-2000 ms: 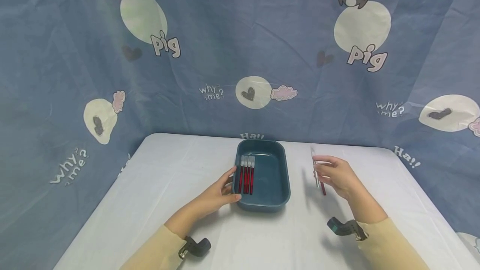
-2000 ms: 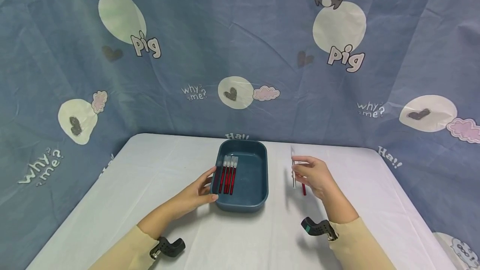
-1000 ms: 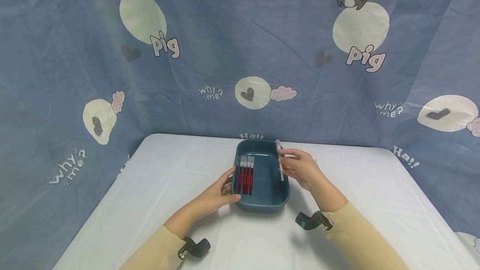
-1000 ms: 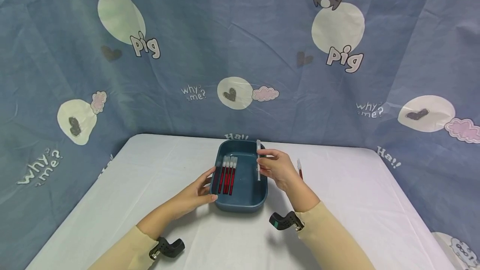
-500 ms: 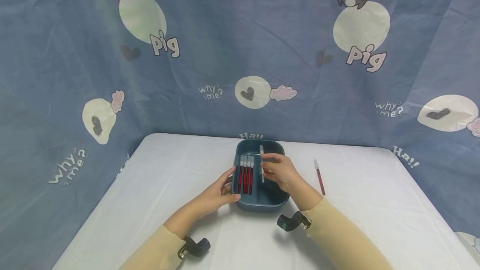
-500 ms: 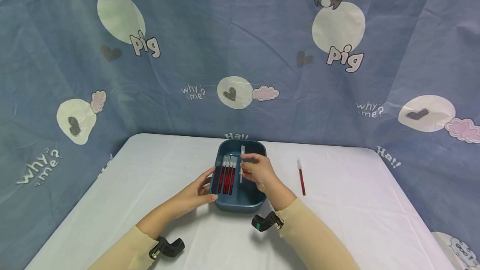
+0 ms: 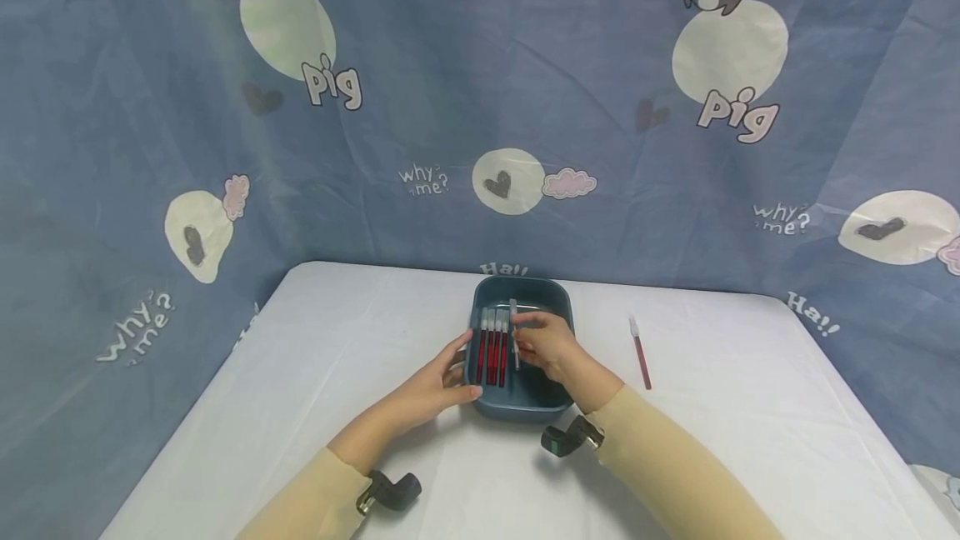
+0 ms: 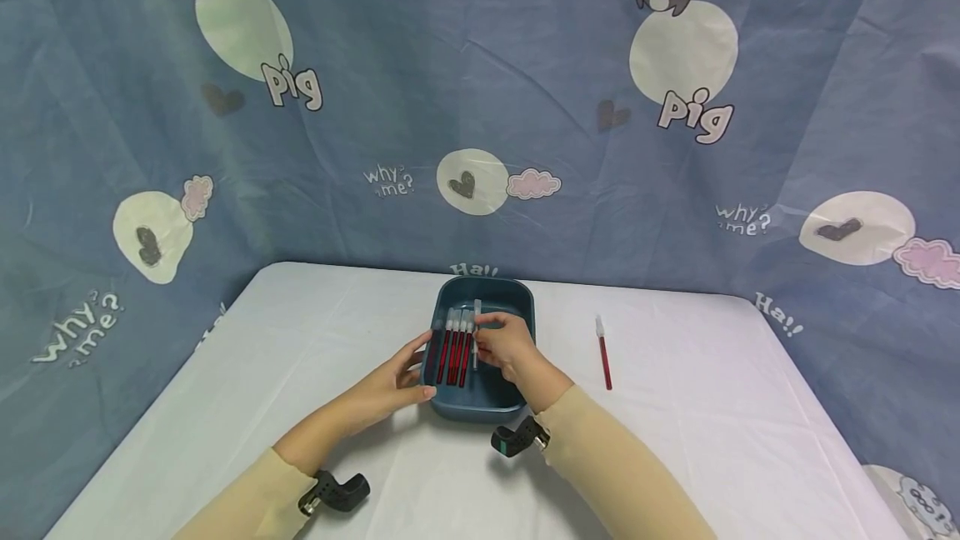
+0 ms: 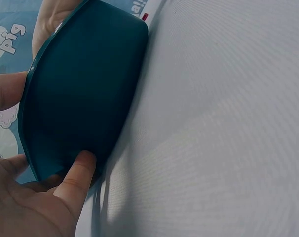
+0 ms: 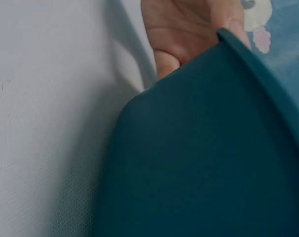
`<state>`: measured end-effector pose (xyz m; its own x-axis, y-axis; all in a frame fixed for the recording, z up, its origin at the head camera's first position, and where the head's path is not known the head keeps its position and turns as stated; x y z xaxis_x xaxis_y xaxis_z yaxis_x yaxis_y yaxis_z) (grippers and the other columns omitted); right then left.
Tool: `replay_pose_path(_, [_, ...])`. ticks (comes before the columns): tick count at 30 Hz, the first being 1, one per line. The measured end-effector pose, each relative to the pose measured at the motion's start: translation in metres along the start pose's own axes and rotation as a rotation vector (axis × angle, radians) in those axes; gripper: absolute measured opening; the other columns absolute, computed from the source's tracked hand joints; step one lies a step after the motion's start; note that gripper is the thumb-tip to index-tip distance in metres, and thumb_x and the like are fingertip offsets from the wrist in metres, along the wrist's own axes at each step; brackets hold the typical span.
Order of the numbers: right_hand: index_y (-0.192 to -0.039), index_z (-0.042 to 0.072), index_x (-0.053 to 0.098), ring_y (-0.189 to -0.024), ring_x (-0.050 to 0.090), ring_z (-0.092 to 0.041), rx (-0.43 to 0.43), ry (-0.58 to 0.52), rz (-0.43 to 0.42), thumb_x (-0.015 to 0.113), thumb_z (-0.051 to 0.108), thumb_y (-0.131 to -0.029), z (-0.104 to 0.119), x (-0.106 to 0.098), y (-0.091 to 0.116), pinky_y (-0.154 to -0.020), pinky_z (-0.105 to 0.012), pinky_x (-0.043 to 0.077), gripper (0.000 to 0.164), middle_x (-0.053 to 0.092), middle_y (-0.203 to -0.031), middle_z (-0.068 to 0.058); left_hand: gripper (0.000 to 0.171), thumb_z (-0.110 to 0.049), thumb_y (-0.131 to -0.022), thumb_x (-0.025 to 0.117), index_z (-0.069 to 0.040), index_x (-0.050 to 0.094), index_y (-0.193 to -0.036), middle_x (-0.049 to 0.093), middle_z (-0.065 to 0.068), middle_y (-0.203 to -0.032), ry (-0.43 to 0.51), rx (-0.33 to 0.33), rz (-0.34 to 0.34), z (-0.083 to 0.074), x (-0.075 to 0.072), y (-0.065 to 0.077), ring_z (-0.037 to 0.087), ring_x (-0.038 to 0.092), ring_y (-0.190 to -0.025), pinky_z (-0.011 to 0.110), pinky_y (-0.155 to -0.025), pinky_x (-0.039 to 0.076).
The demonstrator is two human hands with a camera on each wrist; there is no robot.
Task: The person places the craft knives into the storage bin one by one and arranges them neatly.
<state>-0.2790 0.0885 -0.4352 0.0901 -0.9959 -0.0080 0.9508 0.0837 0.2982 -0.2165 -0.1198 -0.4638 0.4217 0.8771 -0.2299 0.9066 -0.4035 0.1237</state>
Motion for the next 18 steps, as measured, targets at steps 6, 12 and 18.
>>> replay_pose_path(6, [-0.127, -0.002, 0.062, -0.069, 0.055, -0.011, 0.039, 0.027, -0.01, 0.058, -0.008, -0.093, -0.006, 0.0, -0.004, -0.068, -0.028, 0.057, 0.035, 0.06, -0.091, -0.009, 0.092, -0.024, -0.092, 0.074, -0.027, 0.014, -0.162, 0.024, 0.019, -0.162, -0.004, 0.001, 0.0, 0.0, 0.0, -0.001, 0.04, 0.033, -0.145, 0.055, -0.115, 0.031])
replay_pose_path(12, [-0.124, -0.003, 0.063, -0.075, 0.059, -0.014, 0.033, 0.089, -0.029, 0.057, -0.01, -0.092, -0.011, 0.002, -0.007, -0.074, -0.033, 0.059, 0.034, 0.065, -0.094, -0.012, 0.092, -0.024, -0.092, 0.074, -0.027, 0.014, -0.162, 0.024, 0.019, -0.162, -0.008, 0.001, -0.004, -0.001, 0.0, -0.001, 0.04, 0.033, -0.144, 0.054, -0.115, 0.031])
replay_pose_path(18, [-0.121, -0.004, 0.064, -0.074, 0.06, -0.015, 0.038, 0.109, -0.042, 0.057, -0.012, -0.09, -0.013, 0.003, -0.009, -0.075, -0.035, 0.061, 0.032, 0.064, -0.091, -0.012, 0.092, -0.024, -0.092, 0.074, -0.028, 0.014, -0.162, 0.024, 0.019, -0.163, -0.008, -0.002, -0.006, 0.0, 0.0, -0.001, 0.04, 0.033, -0.145, 0.055, -0.115, 0.031])
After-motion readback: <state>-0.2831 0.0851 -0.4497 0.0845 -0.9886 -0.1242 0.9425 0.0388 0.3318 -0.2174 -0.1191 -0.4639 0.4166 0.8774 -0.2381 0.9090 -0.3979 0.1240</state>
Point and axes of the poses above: each hand's wrist, its own y-axis away from the middle knuckle, its own x-axis out of the palm, z = x × y, the point moved 2 cm from there along -y, towards the middle knuckle
